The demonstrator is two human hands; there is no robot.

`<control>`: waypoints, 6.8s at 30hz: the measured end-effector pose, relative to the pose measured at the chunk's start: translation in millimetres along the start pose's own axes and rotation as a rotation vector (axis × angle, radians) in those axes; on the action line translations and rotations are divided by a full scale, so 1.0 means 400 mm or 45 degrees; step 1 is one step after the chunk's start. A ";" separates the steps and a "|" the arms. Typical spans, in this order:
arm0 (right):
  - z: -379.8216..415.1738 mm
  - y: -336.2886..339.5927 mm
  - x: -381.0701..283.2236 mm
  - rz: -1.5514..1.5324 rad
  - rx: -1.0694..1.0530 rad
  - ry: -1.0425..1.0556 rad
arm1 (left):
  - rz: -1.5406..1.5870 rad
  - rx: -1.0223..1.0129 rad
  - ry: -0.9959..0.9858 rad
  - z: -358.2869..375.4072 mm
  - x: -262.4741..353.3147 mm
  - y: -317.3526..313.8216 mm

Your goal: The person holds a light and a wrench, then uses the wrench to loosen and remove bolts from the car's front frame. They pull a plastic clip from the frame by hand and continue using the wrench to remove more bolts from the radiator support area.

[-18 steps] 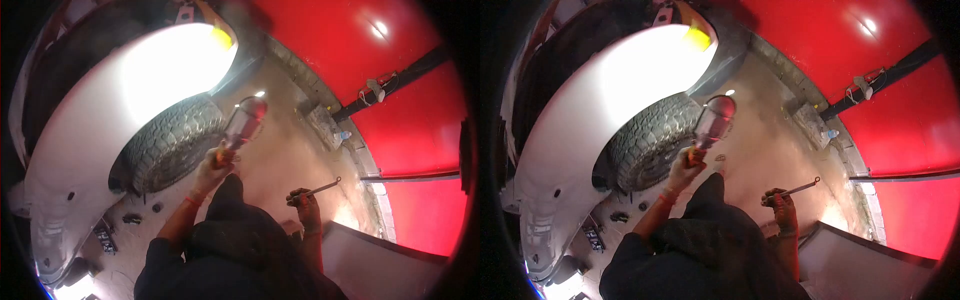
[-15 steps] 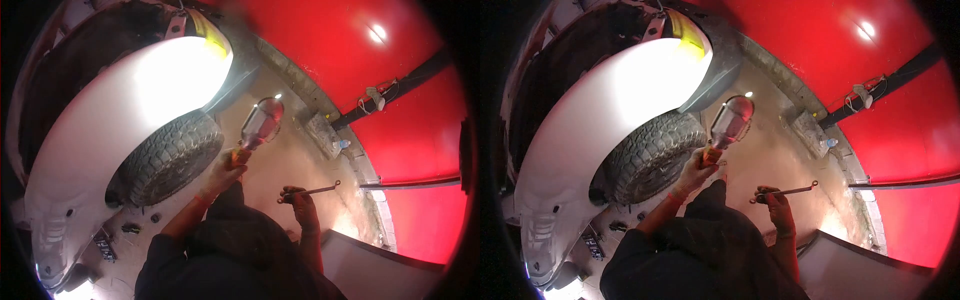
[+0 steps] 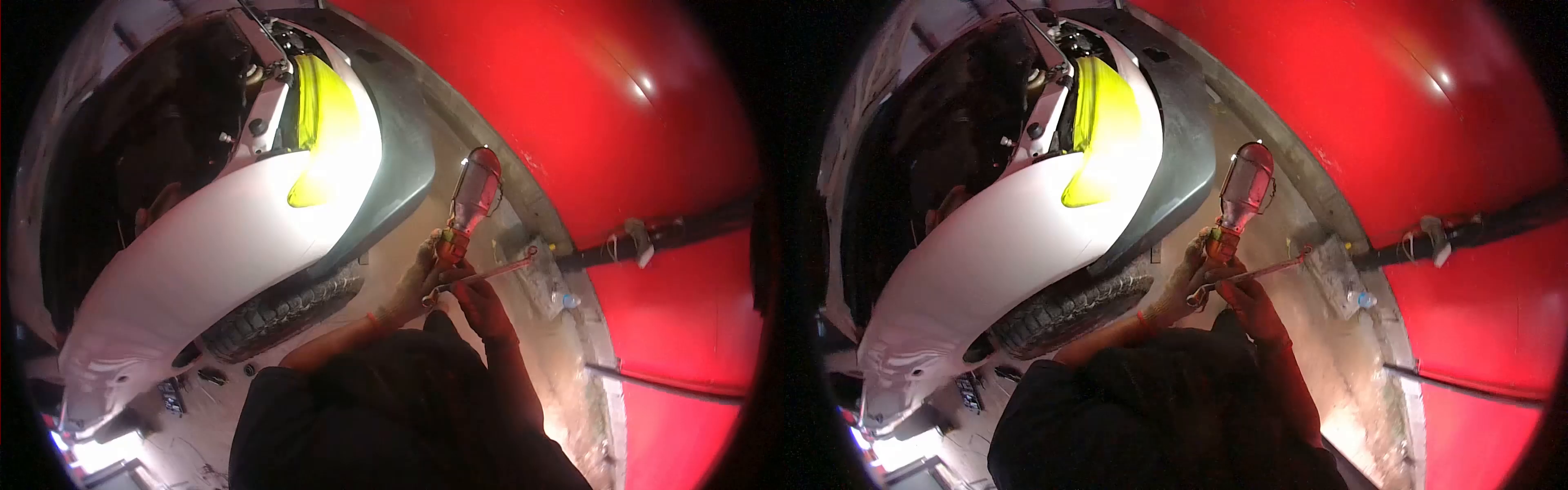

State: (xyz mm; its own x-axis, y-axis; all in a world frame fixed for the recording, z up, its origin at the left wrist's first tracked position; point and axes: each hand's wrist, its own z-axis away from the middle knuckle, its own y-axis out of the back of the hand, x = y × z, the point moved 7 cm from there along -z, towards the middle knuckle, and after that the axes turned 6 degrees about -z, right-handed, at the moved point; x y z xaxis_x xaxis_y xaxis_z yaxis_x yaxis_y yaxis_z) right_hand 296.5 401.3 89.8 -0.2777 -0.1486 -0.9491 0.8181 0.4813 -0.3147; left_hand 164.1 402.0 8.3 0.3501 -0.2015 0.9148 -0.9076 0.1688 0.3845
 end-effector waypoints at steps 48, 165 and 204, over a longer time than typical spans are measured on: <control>-1.717 0.219 0.121 0.787 -0.646 0.317 | -0.390 2.228 1.075 -0.343 0.147 0.804; -1.601 -0.679 -0.139 0.404 -1.662 0.204 | -2.183 0.962 1.570 -0.681 0.278 0.925; -1.595 -0.701 -0.031 0.224 -1.503 0.364 | -2.194 0.862 1.751 -0.672 0.264 0.947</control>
State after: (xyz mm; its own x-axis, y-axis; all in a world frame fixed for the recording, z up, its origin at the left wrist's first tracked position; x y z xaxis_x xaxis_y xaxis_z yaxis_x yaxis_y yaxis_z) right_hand -250.7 819.2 197.7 -0.4314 0.1209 -0.8940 -0.0610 0.9848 0.1626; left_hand -80.2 704.2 283.8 0.2405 0.8422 -0.4825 0.4883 0.3246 0.8100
